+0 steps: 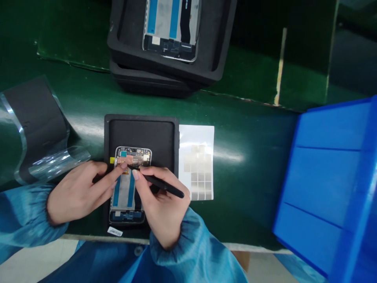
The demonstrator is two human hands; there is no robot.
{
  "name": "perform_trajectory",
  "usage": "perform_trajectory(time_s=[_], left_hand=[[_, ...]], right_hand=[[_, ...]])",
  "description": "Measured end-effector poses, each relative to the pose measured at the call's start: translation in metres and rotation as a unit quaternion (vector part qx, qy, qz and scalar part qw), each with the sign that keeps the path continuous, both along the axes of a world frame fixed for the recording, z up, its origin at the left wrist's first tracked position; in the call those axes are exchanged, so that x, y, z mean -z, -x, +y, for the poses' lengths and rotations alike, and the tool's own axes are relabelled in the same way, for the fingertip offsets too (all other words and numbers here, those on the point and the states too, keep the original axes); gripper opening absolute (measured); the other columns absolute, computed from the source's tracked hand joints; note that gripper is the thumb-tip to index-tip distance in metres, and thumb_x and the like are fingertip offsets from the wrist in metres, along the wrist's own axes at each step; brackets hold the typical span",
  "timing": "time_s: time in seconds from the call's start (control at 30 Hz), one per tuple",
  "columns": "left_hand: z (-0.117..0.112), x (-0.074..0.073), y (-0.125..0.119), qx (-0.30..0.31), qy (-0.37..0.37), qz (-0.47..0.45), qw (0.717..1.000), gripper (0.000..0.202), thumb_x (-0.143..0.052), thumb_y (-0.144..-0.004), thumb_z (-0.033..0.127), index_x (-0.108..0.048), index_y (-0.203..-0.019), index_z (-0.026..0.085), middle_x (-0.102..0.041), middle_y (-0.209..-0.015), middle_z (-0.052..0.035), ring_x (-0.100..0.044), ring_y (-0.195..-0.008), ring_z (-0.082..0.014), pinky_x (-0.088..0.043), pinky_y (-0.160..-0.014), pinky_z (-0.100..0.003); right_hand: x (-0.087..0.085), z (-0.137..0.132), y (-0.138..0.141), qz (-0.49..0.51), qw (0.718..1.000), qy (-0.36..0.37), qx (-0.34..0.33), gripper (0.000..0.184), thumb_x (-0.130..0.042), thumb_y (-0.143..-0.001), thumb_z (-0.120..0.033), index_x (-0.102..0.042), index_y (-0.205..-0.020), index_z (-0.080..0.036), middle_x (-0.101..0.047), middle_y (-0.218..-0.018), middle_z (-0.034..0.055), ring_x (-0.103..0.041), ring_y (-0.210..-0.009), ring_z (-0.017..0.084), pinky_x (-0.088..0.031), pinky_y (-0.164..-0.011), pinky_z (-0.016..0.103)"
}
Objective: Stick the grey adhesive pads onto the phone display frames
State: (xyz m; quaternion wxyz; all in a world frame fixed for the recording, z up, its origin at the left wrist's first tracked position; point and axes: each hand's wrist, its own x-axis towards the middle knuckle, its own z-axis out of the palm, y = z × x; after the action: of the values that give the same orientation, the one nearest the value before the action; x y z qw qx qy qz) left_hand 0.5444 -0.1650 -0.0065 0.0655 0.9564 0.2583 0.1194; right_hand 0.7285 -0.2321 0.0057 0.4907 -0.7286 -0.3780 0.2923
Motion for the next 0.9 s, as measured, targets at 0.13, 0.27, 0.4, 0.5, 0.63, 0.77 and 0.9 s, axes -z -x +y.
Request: perform_trajectory(time_s=[0.13, 0.27, 0.4, 0.5, 0.63, 0.77, 0.9], left_hand=[[0.0, -0.006, 0.0, 0.015, -0.016, 0.04, 0.999, 0.046, -0.052, -0.093, 0.021, -0.049, -0.137, 0.009, -0.052, -0.089, -0.009, -0.05, -0.072, -0.0225, -0.046, -0.062, -0.036], [0.0, -0.015, -0.002, 0.038, -0.033, 0.114, 0.992, 0.054, -0.052, -0.087, 0.01, -0.047, -0.142, 0.01, -0.057, -0.094, -0.0114, -0.053, -0.073, -0.0238, -0.047, -0.062, -0.037], [0.0, -0.019, 0.001, 0.002, -0.036, 0.074, 0.997, 0.047, -0.054, -0.093, 0.021, -0.05, -0.139, 0.011, -0.059, -0.091, -0.0104, -0.056, -0.074, -0.0237, -0.048, -0.062, -0.036], [0.0, -0.021, 0.005, -0.081, -0.035, -0.003, 0.996, 0.043, -0.059, -0.094, 0.029, -0.054, -0.131, 0.008, -0.063, -0.091, -0.0099, -0.06, -0.077, -0.0219, -0.049, -0.067, -0.034], [-0.005, -0.026, 0.006, -0.108, -0.047, -0.018, 0.993, 0.033, -0.062, -0.092, 0.025, -0.059, -0.12, 0.008, -0.066, -0.091, -0.0097, -0.064, -0.079, -0.0211, -0.049, -0.068, -0.032], [-0.013, -0.027, 0.001, -0.098, -0.057, 0.012, 0.993, 0.03, -0.06, -0.093, 0.026, -0.06, -0.118, 0.01, -0.066, -0.089, -0.0084, -0.064, -0.077, -0.021, -0.049, -0.067, -0.033], [-0.018, -0.031, -0.002, -0.112, -0.073, 0.02, 0.991, 0.028, -0.062, -0.091, 0.025, -0.063, -0.114, 0.009, -0.066, -0.087, -0.0087, -0.063, -0.076, -0.0215, -0.049, -0.065, -0.034]], right_hand=[[-0.002, -0.003, -0.004, 0.017, 0.999, -0.035, 0.033, 0.018, -0.079, -0.077, -0.011, -0.071, -0.088, -0.023, -0.073, -0.083, -0.0023, -0.073, -0.075, 0.012, -0.062, -0.07, 0.022], [-0.007, -0.007, -0.011, 0.008, 0.997, -0.057, 0.053, 0.02, -0.08, -0.076, -0.01, -0.071, -0.089, -0.022, -0.072, -0.081, -0.0014, -0.074, -0.075, 0.014, -0.062, -0.07, 0.025], [-0.017, -0.014, -0.022, 0.025, 0.993, -0.075, 0.091, 0.016, -0.081, -0.076, -0.013, -0.071, -0.086, -0.02, -0.071, -0.08, -0.0004, -0.073, -0.073, 0.016, -0.062, -0.071, 0.028], [-0.022, -0.021, -0.037, 0.037, 0.985, -0.088, 0.141, 0.017, -0.084, -0.074, -0.015, -0.071, -0.084, -0.019, -0.071, -0.079, -0.0001, -0.073, -0.071, 0.016, -0.061, -0.067, 0.029], [-0.017, -0.028, -0.067, 0.056, 0.969, -0.135, 0.201, 0.025, -0.087, -0.07, -0.019, -0.072, -0.089, -0.019, -0.07, -0.074, -0.002, -0.071, -0.063, 0.014, -0.061, -0.061, 0.026], [-0.005, -0.034, -0.103, 0.086, 0.965, -0.147, 0.201, 0.024, -0.088, -0.067, -0.024, -0.073, -0.086, -0.02, -0.071, -0.076, -0.0006, -0.072, -0.066, 0.016, -0.064, -0.066, 0.033], [0.007, -0.039, -0.137, 0.074, 0.976, -0.13, 0.158, 0.018, -0.085, -0.071, -0.025, -0.071, -0.083, -0.024, -0.074, -0.084, 0.0017, -0.073, -0.072, 0.02, -0.064, -0.073, 0.041]])
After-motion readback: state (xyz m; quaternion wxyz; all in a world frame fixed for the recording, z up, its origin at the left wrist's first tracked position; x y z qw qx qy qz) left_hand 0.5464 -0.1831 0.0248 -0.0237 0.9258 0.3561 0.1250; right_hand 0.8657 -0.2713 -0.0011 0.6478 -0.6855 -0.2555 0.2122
